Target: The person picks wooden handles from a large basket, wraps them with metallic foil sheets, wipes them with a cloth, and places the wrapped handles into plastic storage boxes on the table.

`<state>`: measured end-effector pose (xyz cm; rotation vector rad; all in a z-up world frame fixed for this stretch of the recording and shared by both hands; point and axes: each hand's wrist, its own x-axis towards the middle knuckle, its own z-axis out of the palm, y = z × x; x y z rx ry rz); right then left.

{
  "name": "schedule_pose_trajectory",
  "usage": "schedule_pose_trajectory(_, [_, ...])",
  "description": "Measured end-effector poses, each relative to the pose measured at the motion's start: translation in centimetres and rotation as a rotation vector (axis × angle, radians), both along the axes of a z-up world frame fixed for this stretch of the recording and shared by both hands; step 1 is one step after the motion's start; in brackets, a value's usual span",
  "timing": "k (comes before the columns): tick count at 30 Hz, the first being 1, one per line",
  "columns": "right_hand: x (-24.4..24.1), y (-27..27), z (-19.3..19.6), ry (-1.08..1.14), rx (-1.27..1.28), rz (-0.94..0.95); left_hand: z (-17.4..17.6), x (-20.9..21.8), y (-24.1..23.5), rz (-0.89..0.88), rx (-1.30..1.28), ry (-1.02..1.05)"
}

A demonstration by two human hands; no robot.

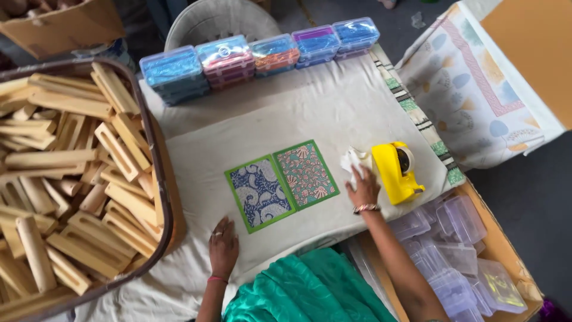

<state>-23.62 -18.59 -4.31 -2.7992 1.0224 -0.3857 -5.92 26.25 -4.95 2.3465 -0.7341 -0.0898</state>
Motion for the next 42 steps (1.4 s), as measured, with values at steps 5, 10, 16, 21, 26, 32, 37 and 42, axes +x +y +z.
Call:
schedule_pose_trajectory(5, [1.8,-4.4,-0.5,0.168,-0.021,-0.066,-0.8,-0.4,0.6,-0.019,0.009,0.019])
schedule_pose_trajectory(10, [1.6,-5.5,-3.4,0.332,0.017,-0.039,-0.8,-3.2,0.1,0.142,0.030,0.051])
schedule_pose_trajectory(16, [0.5,-7.5,-3.8,0.199,0.017,0.032,-0.4,-6.8,-2.1,0.276,0.134,0.016])
schedule_pose_trajectory(21, [2.6,-9.0,-4.3,-0.001,0.136,0.128,0.4,-8.8,-3.6,0.405,0.199,0.063])
schedule_pose_trajectory(26, [6.8,-5.9,-3.1,-0.180,0.304,0.188,-1.9,-10.6,-4.9,0.489,0.082,0.133])
schedule_pose_trajectory(32, [6.9,-2.9,-8.2,-0.170,0.127,0.260,1.1,-6.8,-7.4,0.322,0.004,0.111])
schedule_pose_trajectory(37, [5.5,0.9,-4.3,0.019,0.007,0.318,-1.8,-5.0,-6.9,0.136,0.087,0.111])
schedule_pose_trajectory(42, [6.4,-0.1,-4.9,0.085,0.022,0.235,2.8,-2.2,-4.8,0.007,0.035,0.242])
